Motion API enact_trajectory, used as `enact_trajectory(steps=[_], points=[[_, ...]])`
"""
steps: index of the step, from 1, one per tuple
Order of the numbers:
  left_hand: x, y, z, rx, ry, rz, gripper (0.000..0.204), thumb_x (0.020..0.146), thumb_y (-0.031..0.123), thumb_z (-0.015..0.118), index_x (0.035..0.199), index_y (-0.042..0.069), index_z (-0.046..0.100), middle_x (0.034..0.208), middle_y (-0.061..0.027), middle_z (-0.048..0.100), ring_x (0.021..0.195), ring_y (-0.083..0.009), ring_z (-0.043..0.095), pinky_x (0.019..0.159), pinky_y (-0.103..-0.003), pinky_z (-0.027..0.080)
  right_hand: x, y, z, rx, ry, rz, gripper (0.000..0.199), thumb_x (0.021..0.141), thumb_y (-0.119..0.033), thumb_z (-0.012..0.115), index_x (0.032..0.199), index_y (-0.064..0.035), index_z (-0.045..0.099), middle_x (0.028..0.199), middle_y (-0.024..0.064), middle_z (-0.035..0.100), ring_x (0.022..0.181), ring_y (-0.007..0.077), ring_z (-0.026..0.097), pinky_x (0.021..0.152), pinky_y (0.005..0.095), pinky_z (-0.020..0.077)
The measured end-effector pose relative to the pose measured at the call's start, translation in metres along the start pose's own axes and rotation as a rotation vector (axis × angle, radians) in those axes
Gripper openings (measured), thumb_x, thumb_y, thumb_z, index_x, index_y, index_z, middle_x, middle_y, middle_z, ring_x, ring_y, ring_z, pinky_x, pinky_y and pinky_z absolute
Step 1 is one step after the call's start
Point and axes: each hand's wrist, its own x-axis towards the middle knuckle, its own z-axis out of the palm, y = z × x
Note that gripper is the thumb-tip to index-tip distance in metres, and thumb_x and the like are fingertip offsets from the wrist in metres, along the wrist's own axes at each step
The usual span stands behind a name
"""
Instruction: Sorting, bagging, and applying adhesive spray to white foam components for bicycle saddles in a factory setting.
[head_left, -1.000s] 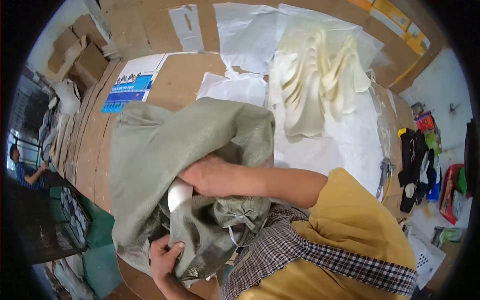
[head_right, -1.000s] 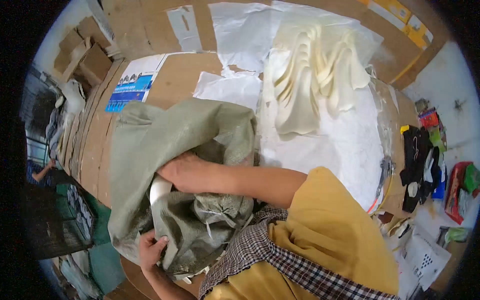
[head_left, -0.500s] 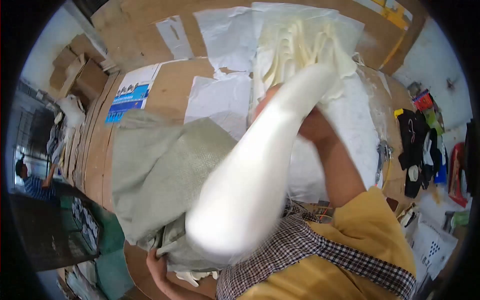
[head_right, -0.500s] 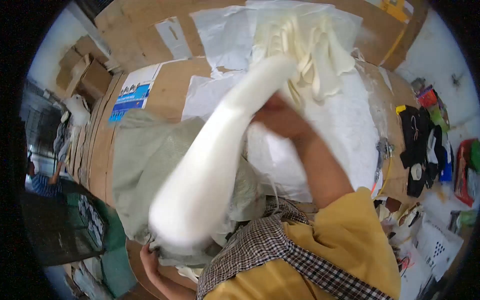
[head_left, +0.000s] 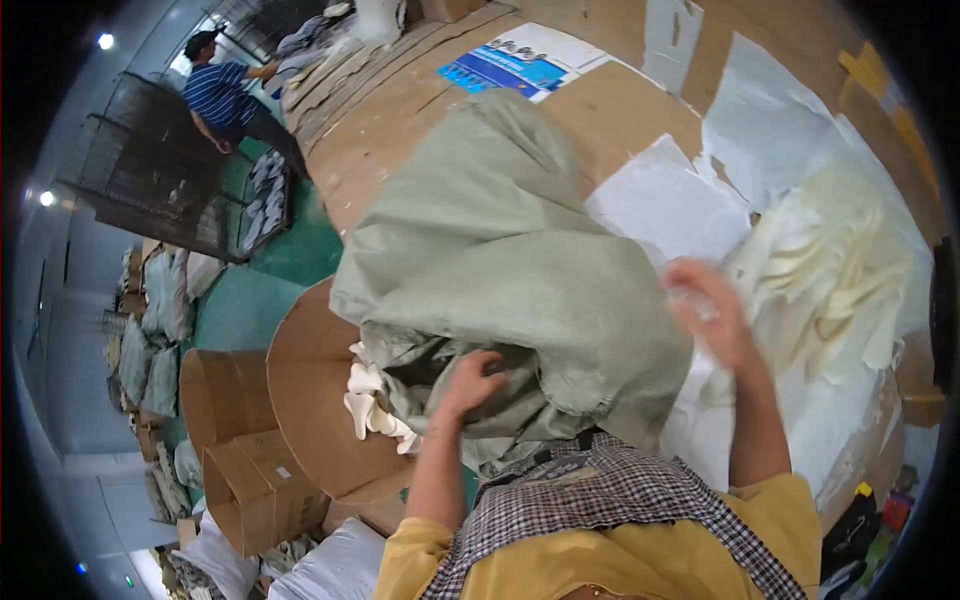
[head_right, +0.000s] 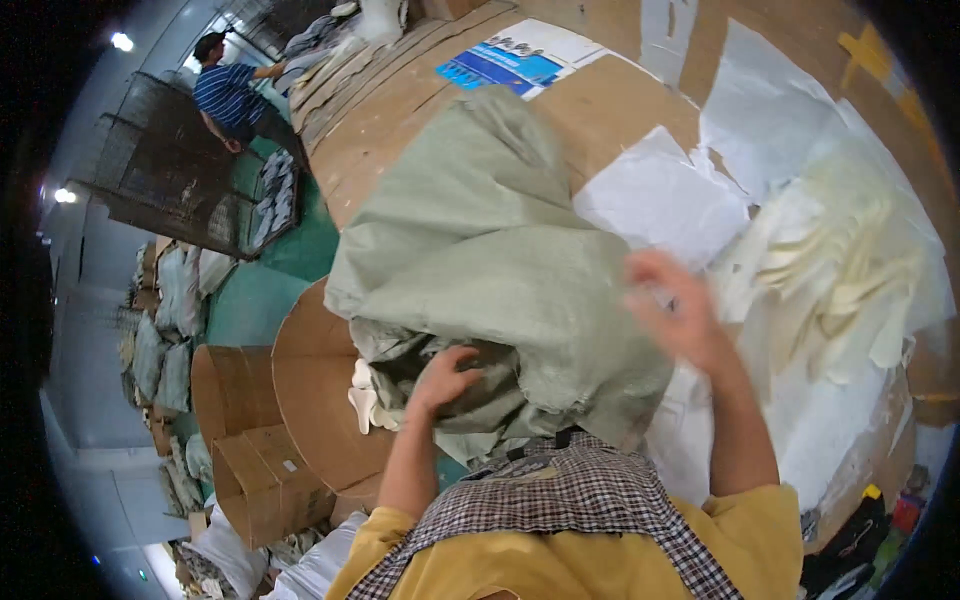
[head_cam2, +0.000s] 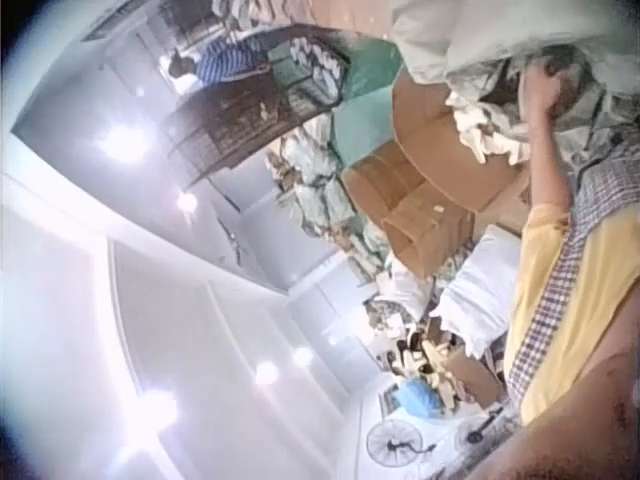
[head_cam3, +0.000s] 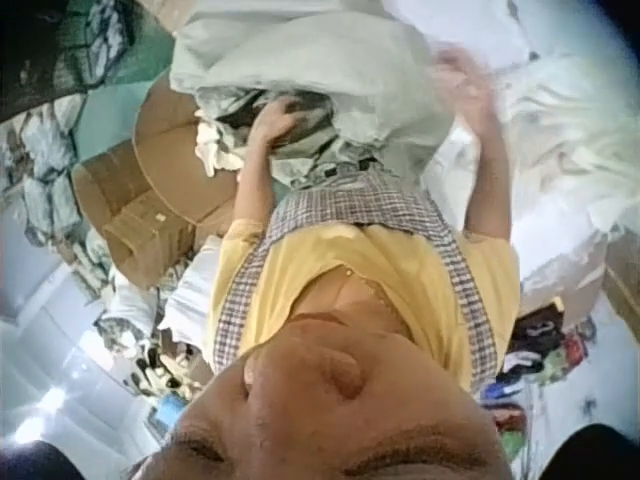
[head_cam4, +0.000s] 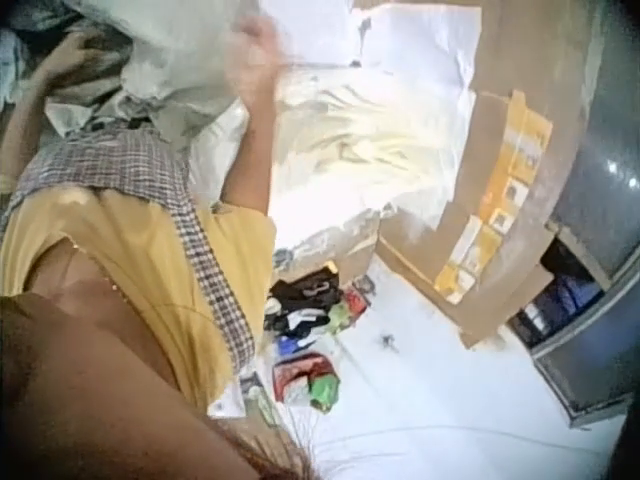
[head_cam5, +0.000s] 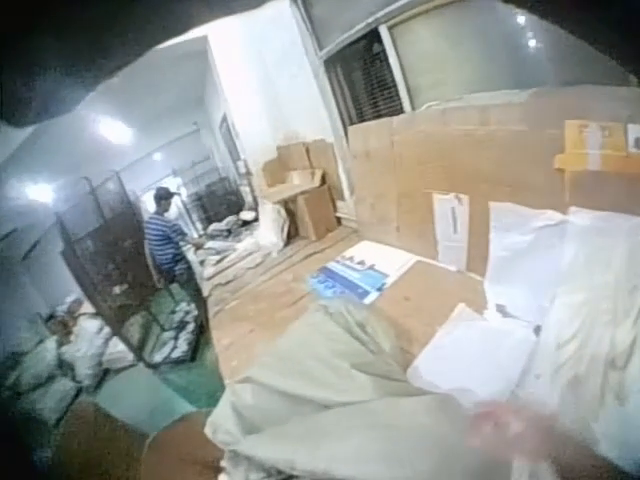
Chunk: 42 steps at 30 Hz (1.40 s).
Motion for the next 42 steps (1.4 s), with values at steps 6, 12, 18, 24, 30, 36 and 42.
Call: enact_trajectory(steps=[6, 12, 18, 24, 30, 36, 42], points=[[0.092, -0.084, 0.086, -0.422, 0.278, -0.078, 0.064, 0.063, 0.014, 0.069, 0.118, -0.009, 0.046, 0.116, -0.0197, 0.055, 0.105, -0.0243, 0.053, 0.088, -0.033, 0.043, 0.033, 0.14, 0.24, 0.241, -0.852, 0.132, 0.014, 0.075, -0.011, 0.058, 0.083, -0.0003, 0.062, 0.071, 0.01, 0.063, 0.069, 0.0178, 0.06, 0.064, 0.0342, 0.0475], [0.091, -0.164, -0.03, -0.594, 0.717, -0.358, 0.042, 0.06, 0.009, 0.069, 0.098, -0.005, 0.059, 0.093, -0.0111, 0.062, 0.085, -0.024, 0.058, 0.078, -0.032, 0.046, 0.128, 0.306, 0.329, -0.417, -0.751, 0.414, 0.053, 0.079, -0.02, 0.055, 0.125, 0.0015, 0.043, 0.125, 0.0248, 0.046, 0.118, 0.0353, 0.043, 0.099, 0.0394, 0.035], [0.121, -0.106, -0.237, -0.321, 1.164, -0.005, 0.043, 0.068, 0.004, 0.066, 0.105, -0.013, 0.052, 0.108, -0.0184, 0.058, 0.099, -0.0228, 0.054, 0.088, -0.033, 0.041, 0.368, 0.303, 0.373, -0.35, -0.744, 0.477, 0.053, 0.079, -0.022, 0.055, 0.125, 0.0016, 0.043, 0.125, 0.025, 0.045, 0.118, 0.0353, 0.042, 0.099, 0.0392, 0.0346], [0.143, -0.111, -0.201, -0.093, 1.114, 0.152, 0.046, 0.069, 0.016, 0.071, 0.108, -0.003, 0.056, 0.102, -0.0158, 0.06, 0.095, -0.0269, 0.056, 0.087, -0.036, 0.042, 0.211, 0.353, 0.38, -0.21, -0.822, 0.497, 0.053, 0.08, -0.023, 0.055, 0.126, 0.0018, 0.043, 0.126, 0.0252, 0.044, 0.119, 0.0352, 0.042, 0.099, 0.0391, 0.0343], [0.188, -0.129, -0.092, 0.343, 0.889, -0.556, 0.075, 0.066, 0.037, 0.074, 0.122, 0.002, 0.038, 0.13, -0.0246, 0.034, 0.113, -0.0426, 0.037, 0.095, -0.051, 0.034, 0.24, 0.347, 0.375, -0.125, -0.792, 0.52, 0.054, 0.081, -0.025, 0.055, 0.126, 0.0019, 0.042, 0.127, 0.0254, 0.043, 0.12, 0.0352, 0.041, 0.099, 0.039, 0.034], [0.176, -0.156, -0.109, -0.663, 0.97, -0.354, 0.02, 0.083, 0.015, 0.058, 0.093, -0.001, 0.049, 0.086, -0.0137, 0.06, 0.086, -0.023, 0.054, 0.08, -0.035, 0.043, 0.181, 0.292, 0.404, -0.006, -0.754, 0.491, 0.054, 0.081, -0.026, 0.054, 0.126, 0.0021, 0.042, 0.128, 0.0255, 0.043, 0.121, 0.0352, 0.04, 0.099, 0.0389, 0.0337], [0.175, -0.155, -0.065, -0.621, 0.907, -0.289, 0.06, 0.063, 0.006, 0.072, 0.114, -0.005, 0.042, 0.112, -0.0144, 0.053, 0.099, -0.0242, 0.051, 0.088, -0.031, 0.04, 0.177, 0.243, 0.415, 0.158, -0.636, 0.448, 0.055, 0.082, -0.028, 0.054, 0.126, 0.0022, 0.042, 0.129, 0.0257, 0.042, 0.122, 0.0352, 0.039, 0.099, 0.0388, 0.0333]])
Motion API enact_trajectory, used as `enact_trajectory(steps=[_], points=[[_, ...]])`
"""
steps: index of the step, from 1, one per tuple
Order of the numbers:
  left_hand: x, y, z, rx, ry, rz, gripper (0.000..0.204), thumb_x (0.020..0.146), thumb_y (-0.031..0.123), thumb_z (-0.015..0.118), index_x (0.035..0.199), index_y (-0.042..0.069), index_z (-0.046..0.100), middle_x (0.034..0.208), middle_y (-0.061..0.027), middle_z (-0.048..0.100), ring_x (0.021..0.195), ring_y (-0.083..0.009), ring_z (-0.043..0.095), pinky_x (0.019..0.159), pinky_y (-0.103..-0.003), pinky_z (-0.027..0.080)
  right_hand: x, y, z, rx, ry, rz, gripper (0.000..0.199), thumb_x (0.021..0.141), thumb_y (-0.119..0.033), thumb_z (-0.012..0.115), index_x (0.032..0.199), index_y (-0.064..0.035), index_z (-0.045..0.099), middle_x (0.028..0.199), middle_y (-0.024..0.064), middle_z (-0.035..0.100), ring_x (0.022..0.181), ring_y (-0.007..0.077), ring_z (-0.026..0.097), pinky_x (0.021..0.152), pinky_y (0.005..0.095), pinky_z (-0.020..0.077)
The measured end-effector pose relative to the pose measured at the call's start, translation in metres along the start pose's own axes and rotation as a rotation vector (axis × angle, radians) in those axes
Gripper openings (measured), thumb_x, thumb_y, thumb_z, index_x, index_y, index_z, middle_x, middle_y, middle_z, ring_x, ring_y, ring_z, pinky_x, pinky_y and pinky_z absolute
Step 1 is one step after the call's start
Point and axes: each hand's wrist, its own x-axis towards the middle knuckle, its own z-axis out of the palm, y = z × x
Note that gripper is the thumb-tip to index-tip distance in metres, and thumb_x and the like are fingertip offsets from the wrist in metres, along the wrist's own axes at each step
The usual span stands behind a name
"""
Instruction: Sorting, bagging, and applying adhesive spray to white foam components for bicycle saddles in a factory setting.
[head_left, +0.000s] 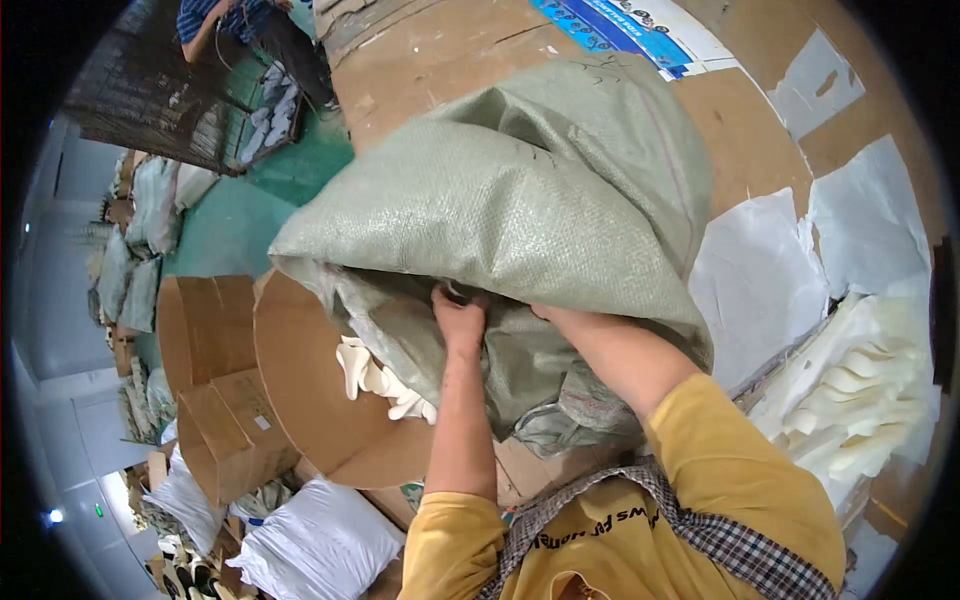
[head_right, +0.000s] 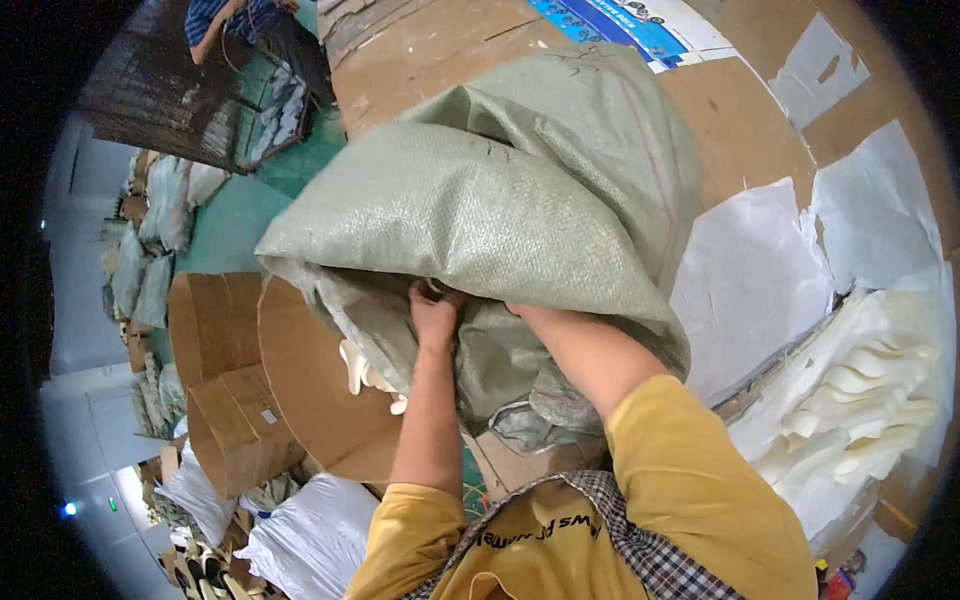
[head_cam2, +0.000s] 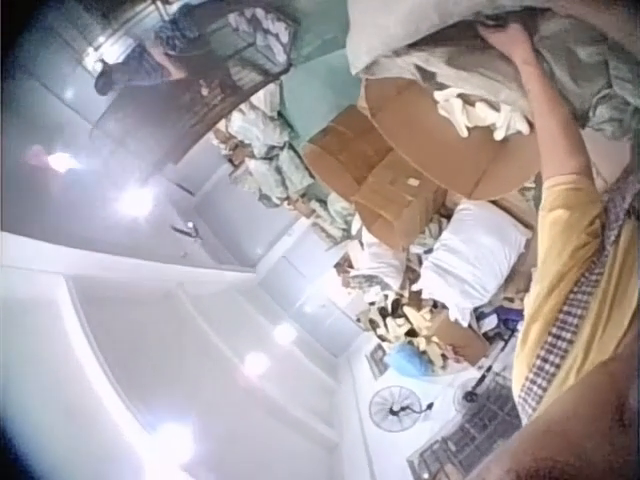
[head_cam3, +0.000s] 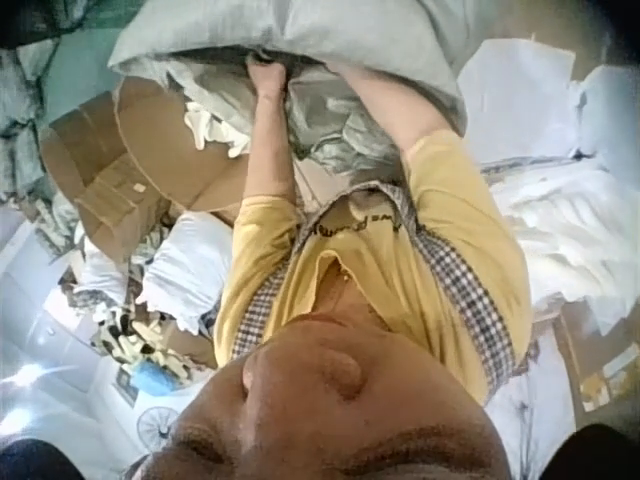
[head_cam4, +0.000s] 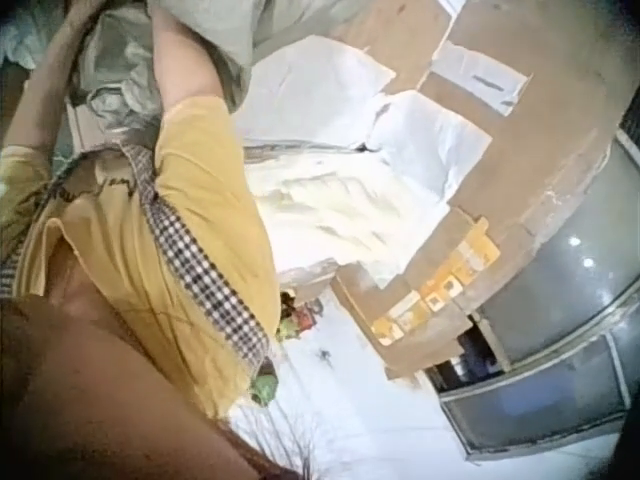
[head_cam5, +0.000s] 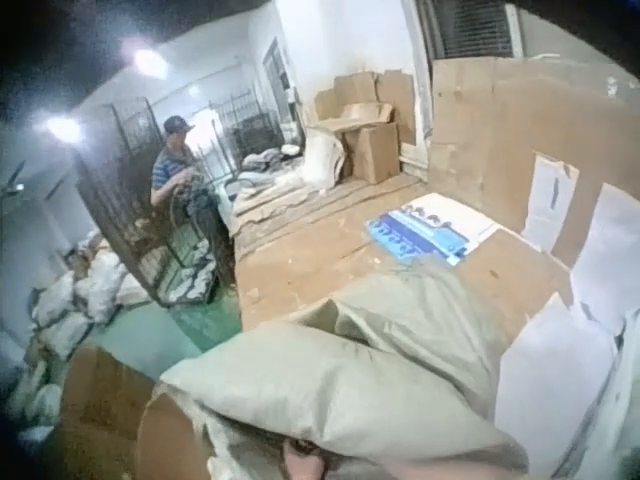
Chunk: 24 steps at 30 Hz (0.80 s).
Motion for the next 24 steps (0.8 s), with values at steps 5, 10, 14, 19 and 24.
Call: enact_trajectory(steps=[5, 10, 14, 19, 24], points=[[-0.024, -0.044, -0.023, 0.531, -0.089, 0.154, 0.062, 0.07, 0.016, 0.062, 0.121, -0.009, 0.039, 0.118, -0.0178, 0.051, 0.108, -0.0274, 0.049, 0.093, -0.032, 0.038, -0.022, -0.111, 0.045, -0.256, -0.24, 0.193, 0.062, 0.083, -0.039, 0.052, 0.128, 0.0024, 0.04, 0.133, 0.025, 0.038, 0.127, 0.0349, 0.033, 0.102, 0.0382, 0.0282], [-0.066, 0.031, -0.033, -0.84, 0.097, -0.208, 0.027, 0.087, 0.014, 0.042, 0.105, -0.003, 0.053, 0.1, -0.0073, 0.056, 0.087, -0.0167, 0.053, 0.077, -0.03, 0.044, -0.067, -0.136, 0.058, -0.156, -0.082, -0.42, 0.063, 0.084, -0.045, 0.05, 0.124, 0.003, 0.044, 0.129, 0.0228, 0.043, 0.124, 0.0332, 0.036, 0.104, 0.0389, 0.0241], [-0.138, 0.166, -0.075, -0.544, -0.324, -0.061, 0.031, 0.081, 0.009, 0.056, 0.11, -0.001, 0.052, 0.103, -0.0088, 0.056, 0.092, -0.0171, 0.054, 0.08, -0.031, 0.044, -0.138, -0.249, -0.035, 0.052, -0.624, -0.411, 0.053, 0.081, -0.043, 0.061, 0.11, 0.0016, 0.055, 0.101, 0.0105, 0.061, 0.095, 0.0166, 0.052, 0.087, 0.0306, 0.04], [-0.264, 0.224, -0.163, -0.486, -0.593, 0.083, 0.057, 0.058, -0.001, 0.071, 0.111, -0.005, 0.05, 0.109, -0.0146, 0.056, 0.095, -0.0235, 0.056, 0.082, -0.033, 0.046, -0.195, -0.364, -0.129, -0.253, -0.533, -0.567, 0.049, 0.077, -0.041, 0.067, 0.104, -0.0013, 0.062, 0.095, 0.0063, 0.064, 0.089, 0.0132, 0.056, 0.083, 0.0288, 0.0434], [-0.311, 0.248, -0.154, -0.757, -0.411, 0.316, 0.096, 0.043, 0.003, 0.075, 0.128, -0.016, 0.032, 0.124, -0.027, 0.045, 0.116, -0.0374, 0.045, 0.098, -0.044, 0.035, -0.225, -0.372, -0.125, -0.37, -0.224, -0.96, 0.042, 0.08, -0.03, 0.065, 0.108, -0.0002, 0.059, 0.103, 0.0095, 0.062, 0.095, 0.0174, 0.056, 0.086, 0.0302, 0.0436]])
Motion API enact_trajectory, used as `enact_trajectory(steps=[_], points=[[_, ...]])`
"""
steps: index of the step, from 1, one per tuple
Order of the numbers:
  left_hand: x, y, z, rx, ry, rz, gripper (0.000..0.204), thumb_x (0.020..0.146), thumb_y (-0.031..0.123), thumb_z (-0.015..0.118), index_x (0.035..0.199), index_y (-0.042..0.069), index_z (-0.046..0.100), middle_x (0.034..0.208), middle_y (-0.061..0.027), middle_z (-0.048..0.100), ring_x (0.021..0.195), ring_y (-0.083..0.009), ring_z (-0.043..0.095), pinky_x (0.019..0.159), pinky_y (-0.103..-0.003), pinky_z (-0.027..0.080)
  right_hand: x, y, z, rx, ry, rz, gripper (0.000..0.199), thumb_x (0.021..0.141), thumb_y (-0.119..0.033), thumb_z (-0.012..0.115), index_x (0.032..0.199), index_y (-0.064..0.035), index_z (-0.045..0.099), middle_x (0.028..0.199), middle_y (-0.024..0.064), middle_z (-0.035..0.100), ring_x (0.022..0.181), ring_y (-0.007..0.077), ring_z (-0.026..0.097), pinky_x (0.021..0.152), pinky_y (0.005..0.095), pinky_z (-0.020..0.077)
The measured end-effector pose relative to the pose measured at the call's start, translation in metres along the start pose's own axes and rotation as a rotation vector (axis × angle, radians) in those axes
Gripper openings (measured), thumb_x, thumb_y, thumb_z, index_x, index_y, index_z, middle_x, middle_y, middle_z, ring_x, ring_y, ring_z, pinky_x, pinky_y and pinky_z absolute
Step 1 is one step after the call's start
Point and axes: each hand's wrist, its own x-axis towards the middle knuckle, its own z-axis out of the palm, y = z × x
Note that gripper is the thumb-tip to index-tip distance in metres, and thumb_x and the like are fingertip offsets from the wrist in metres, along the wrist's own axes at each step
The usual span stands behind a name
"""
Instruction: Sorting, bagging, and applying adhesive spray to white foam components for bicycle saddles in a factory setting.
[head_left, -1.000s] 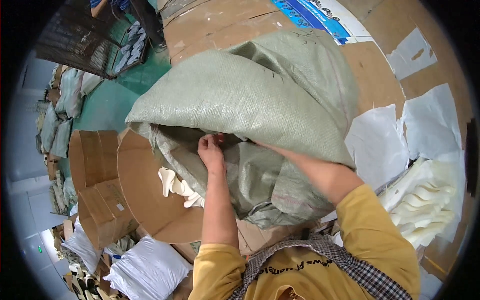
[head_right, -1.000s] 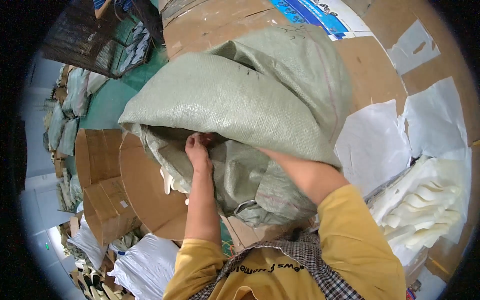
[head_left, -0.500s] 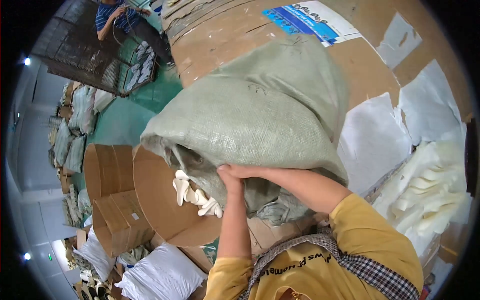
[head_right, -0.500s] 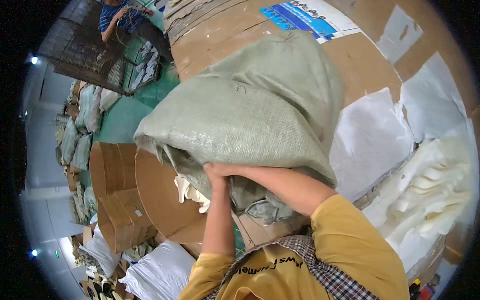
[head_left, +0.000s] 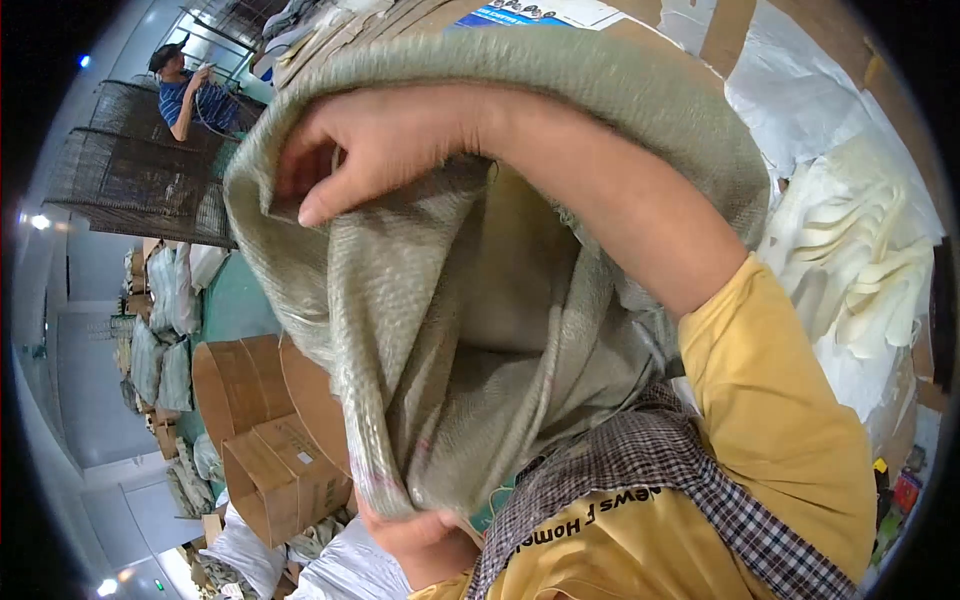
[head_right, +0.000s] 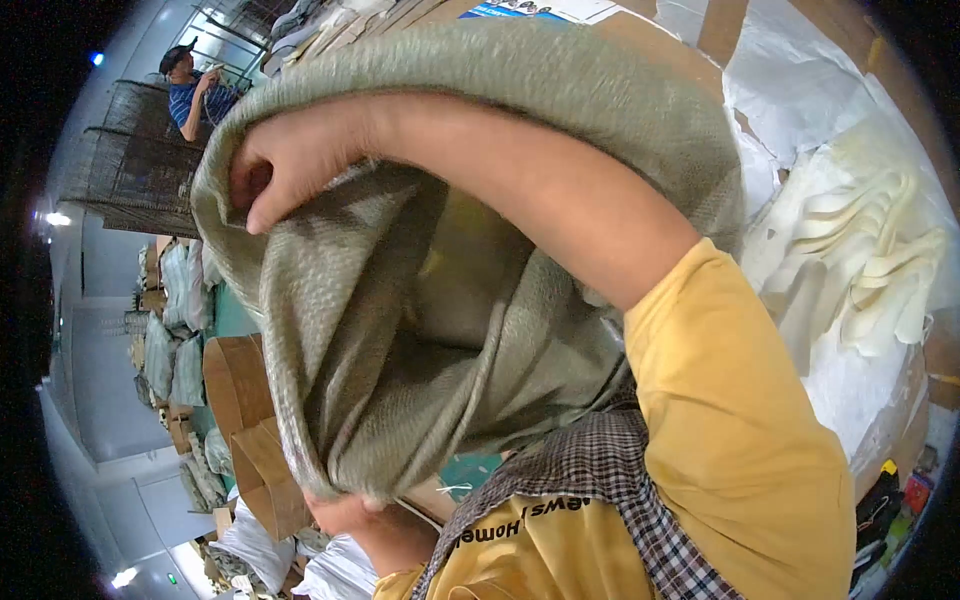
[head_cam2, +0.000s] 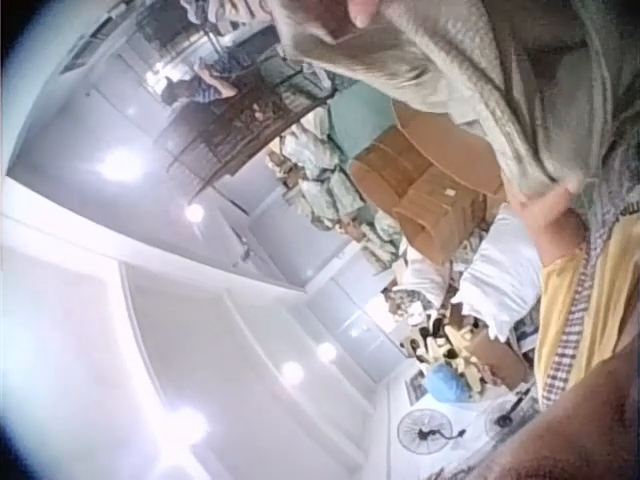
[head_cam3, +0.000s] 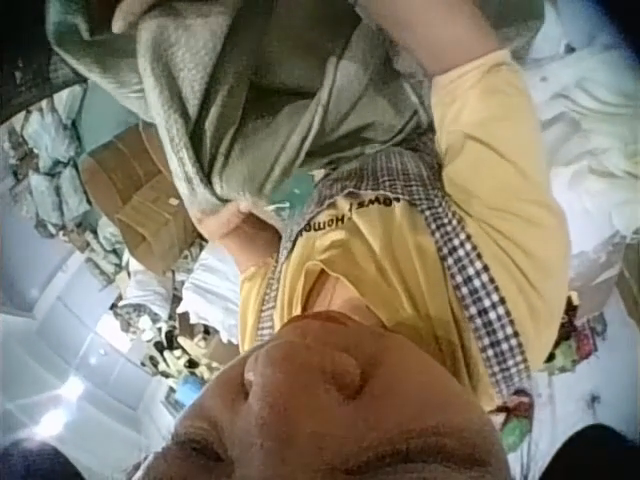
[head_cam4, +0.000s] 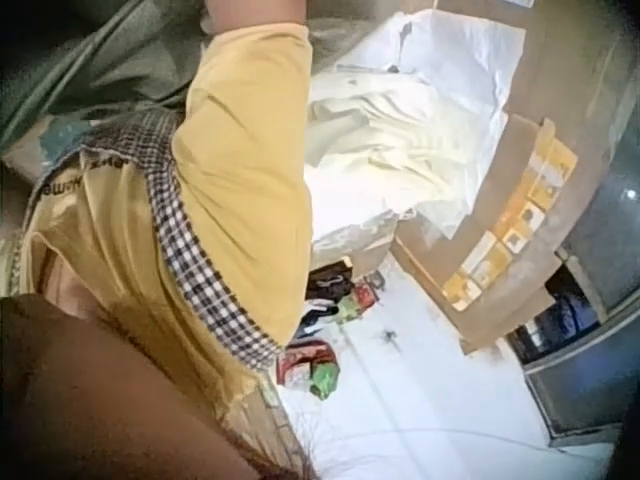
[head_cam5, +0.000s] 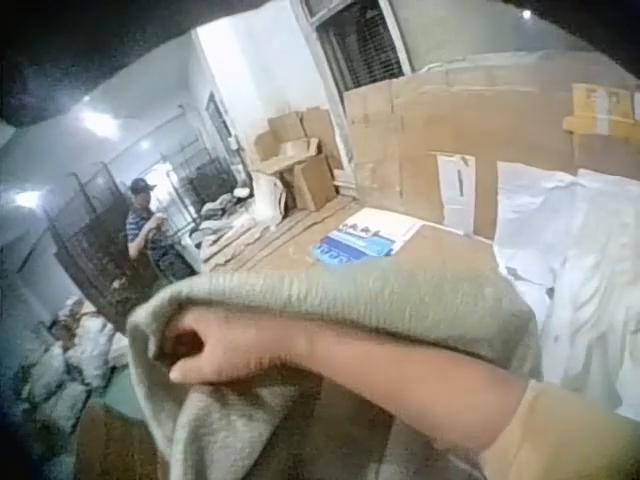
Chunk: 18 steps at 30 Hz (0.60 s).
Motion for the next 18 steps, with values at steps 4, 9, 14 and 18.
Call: enact_trajectory(steps=[4, 9, 14, 18], points=[[0.011, -0.062, -0.105, 0.096, 0.173, -0.446, 0.064, 0.058, 0.004, 0.056, 0.12, -0.004, 0.045, 0.111, -0.0169, 0.054, 0.101, -0.0299, 0.054, 0.089, -0.041, 0.044, -0.056, 0.027, 0.084, 0.355, 0.195, 0.044, 0.033, 0.084, -0.018, 0.059, 0.11, 0.0002, 0.055, 0.104, 0.0088, 0.06, 0.097, 0.0153, 0.054, 0.088, 0.0302, 0.0419], [-0.081, -0.224, -0.284, 0.272, 0.716, -1.011, 0.038, 0.071, 0.011, 0.048, 0.107, -0.001, 0.05, 0.082, -0.0142, 0.055, 0.059, -0.0284, 0.056, 0.042, -0.039, 0.045, -0.16, 0.103, 0.169, -0.202, -0.081, 0.309, 0.024, 0.073, -0.016, 0.054, 0.09, 0.0003, 0.057, 0.08, 0.0129, 0.061, 0.073, 0.0224, 0.056, 0.07, 0.0365, 0.0435], [-0.058, -0.193, -0.216, 0.827, 0.504, -0.313, 0.057, 0.064, 0.005, 0.061, 0.117, -0.004, 0.041, 0.101, -0.0131, 0.051, 0.094, -0.0245, 0.051, 0.084, -0.034, 0.042, -0.254, 0.1, 0.198, -0.108, -0.429, 0.817, 0.029, 0.078, -0.013, 0.053, 0.104, 0.0002, 0.055, 0.1, 0.0197, 0.057, 0.096, 0.0322, 0.053, 0.082, 0.04, 0.0427], [-0.021, -0.104, -0.049, 1.186, -0.161, 0.533, 0.049, 0.059, 0.003, 0.057, 0.107, -0.002, 0.051, 0.099, -0.0169, 0.053, 0.096, -0.0345, 0.05, 0.089, -0.041, 0.039, -0.272, 0.054, 0.197, -0.429, -0.345, 0.643, 0.027, 0.077, -0.011, 0.051, 0.101, 0.0002, 0.056, 0.105, 0.0202, 0.056, 0.096, 0.0362, 0.054, 0.081, 0.0424, 0.0446]])
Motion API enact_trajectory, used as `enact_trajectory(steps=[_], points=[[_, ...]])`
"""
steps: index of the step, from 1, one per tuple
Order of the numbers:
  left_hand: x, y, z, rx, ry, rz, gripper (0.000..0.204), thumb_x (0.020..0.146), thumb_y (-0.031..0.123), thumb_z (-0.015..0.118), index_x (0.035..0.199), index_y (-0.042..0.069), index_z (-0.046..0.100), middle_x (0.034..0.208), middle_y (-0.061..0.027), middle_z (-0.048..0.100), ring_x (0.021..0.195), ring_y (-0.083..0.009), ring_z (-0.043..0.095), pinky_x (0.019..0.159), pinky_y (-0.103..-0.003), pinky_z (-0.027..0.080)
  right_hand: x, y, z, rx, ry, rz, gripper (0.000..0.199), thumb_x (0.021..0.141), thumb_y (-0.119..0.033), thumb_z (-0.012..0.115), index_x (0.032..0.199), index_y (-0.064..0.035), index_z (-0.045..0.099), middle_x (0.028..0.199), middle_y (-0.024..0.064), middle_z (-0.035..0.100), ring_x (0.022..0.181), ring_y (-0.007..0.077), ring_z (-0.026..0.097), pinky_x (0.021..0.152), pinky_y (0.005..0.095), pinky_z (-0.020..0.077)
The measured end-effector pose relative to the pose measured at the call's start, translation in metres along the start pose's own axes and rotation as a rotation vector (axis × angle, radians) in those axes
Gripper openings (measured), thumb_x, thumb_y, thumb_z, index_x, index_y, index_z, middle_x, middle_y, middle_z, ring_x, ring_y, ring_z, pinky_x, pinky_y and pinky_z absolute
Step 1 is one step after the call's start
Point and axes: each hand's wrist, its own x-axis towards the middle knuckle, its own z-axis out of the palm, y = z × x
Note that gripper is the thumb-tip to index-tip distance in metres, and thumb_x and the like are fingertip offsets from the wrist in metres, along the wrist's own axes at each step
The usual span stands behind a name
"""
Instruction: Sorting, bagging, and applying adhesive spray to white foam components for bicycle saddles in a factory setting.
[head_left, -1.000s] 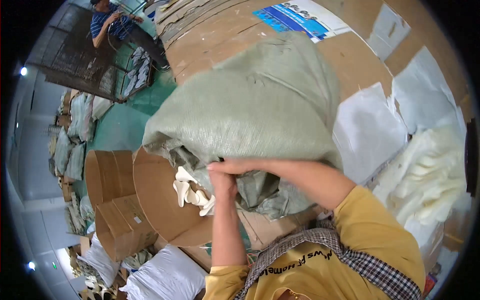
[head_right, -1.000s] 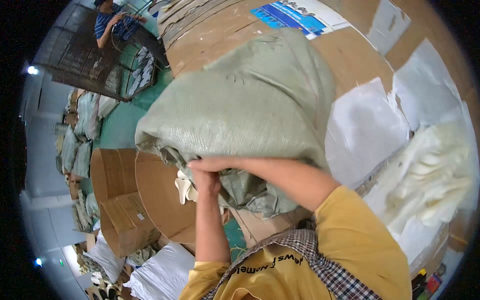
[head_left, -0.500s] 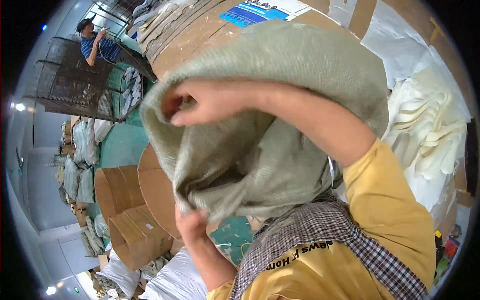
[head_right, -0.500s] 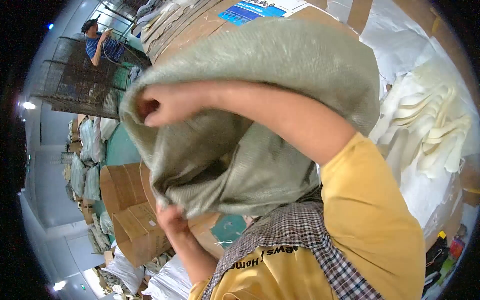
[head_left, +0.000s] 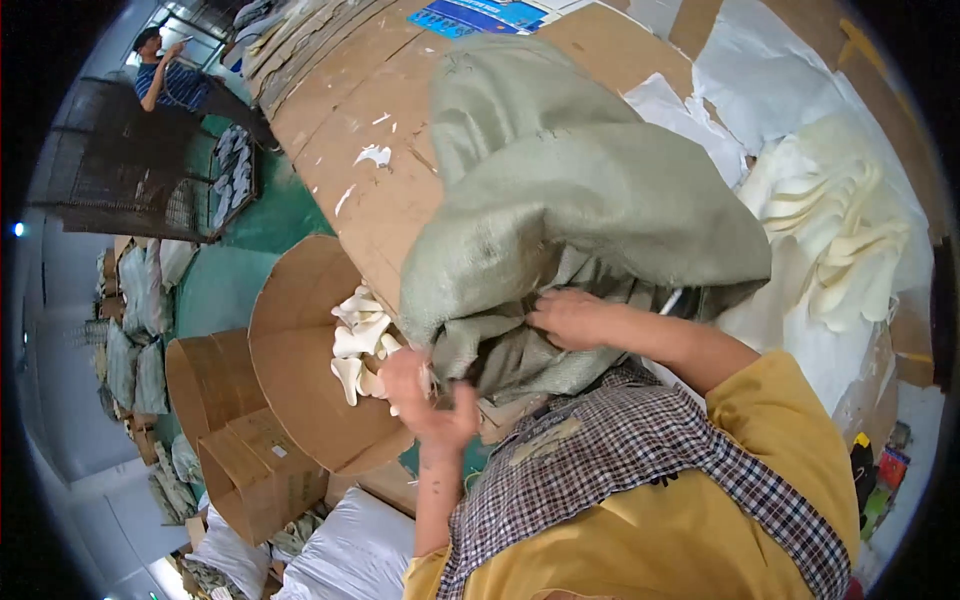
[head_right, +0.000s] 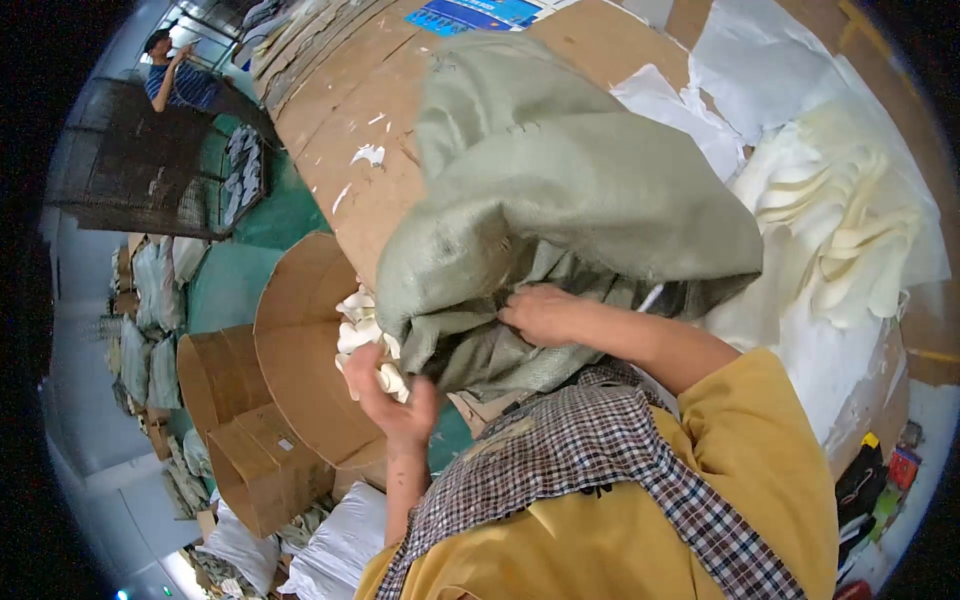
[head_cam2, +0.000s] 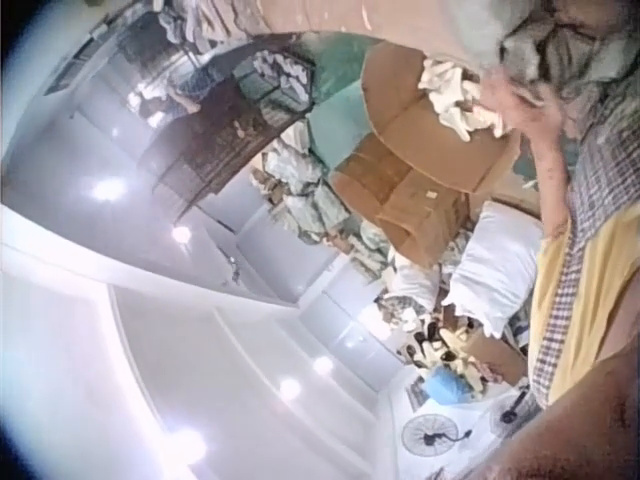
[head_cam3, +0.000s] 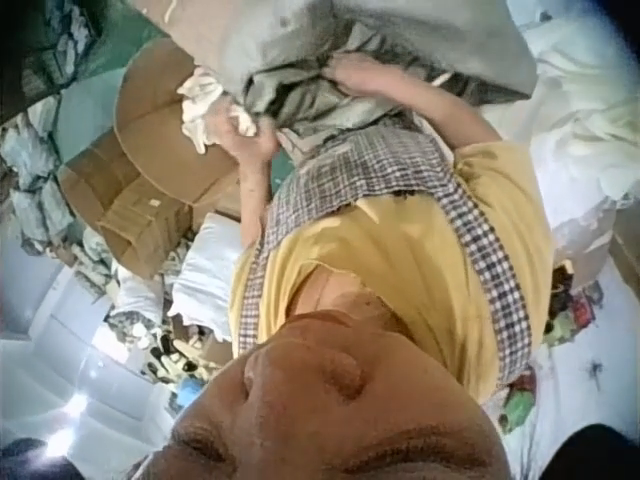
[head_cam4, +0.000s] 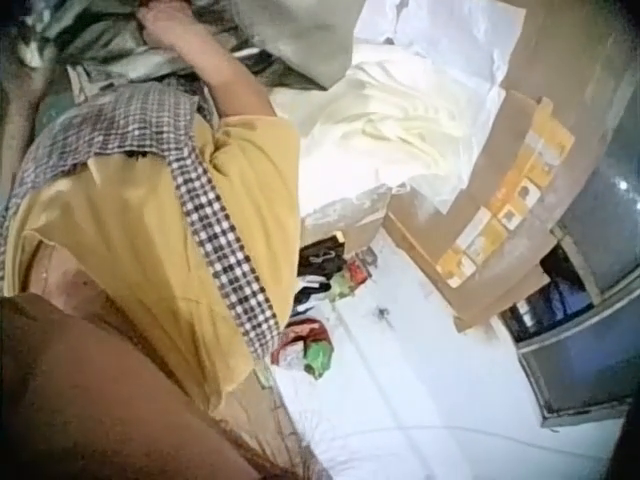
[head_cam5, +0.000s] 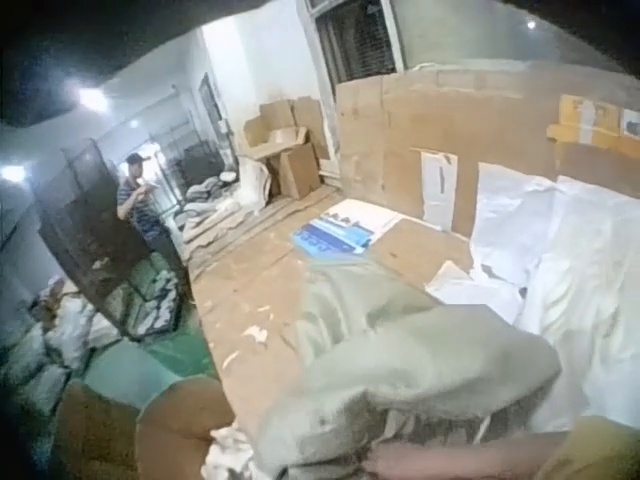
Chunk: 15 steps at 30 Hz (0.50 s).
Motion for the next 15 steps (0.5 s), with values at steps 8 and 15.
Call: enact_trajectory(steps=[8, 15], points=[[0.014, -0.04, 0.134, -0.04, -1.029, -0.168, 0.042, 0.084, 0.019, 0.048, 0.121, 0.002, 0.047, 0.12, -0.0205, 0.051, 0.108, -0.0397, 0.048, 0.094, -0.041, 0.038, -0.017, -0.011, 0.104, 0.475, -0.486, -0.084, 0.021, 0.077, -0.021, 0.056, 0.087, -0.0029, 0.062, 0.081, 0.017, 0.062, 0.076, 0.0307, 0.059, 0.07, 0.0412, 0.0446], [0.07, -0.199, 0.11, -0.089, -0.866, -0.666, 0.063, 0.079, 0.043, 0.056, 0.125, 0.001, 0.047, 0.128, -0.0209, 0.047, 0.12, -0.0289, 0.044, 0.097, -0.035, 0.036, -0.006, 0.002, -0.043, 0.758, 0.278, -0.014, 0.026, 0.083, -0.018, 0.061, 0.102, -0.002, 0.059, 0.089, 0.0098, 0.063, 0.078, 0.0142, 0.059, 0.069, 0.0297, 0.0476]])
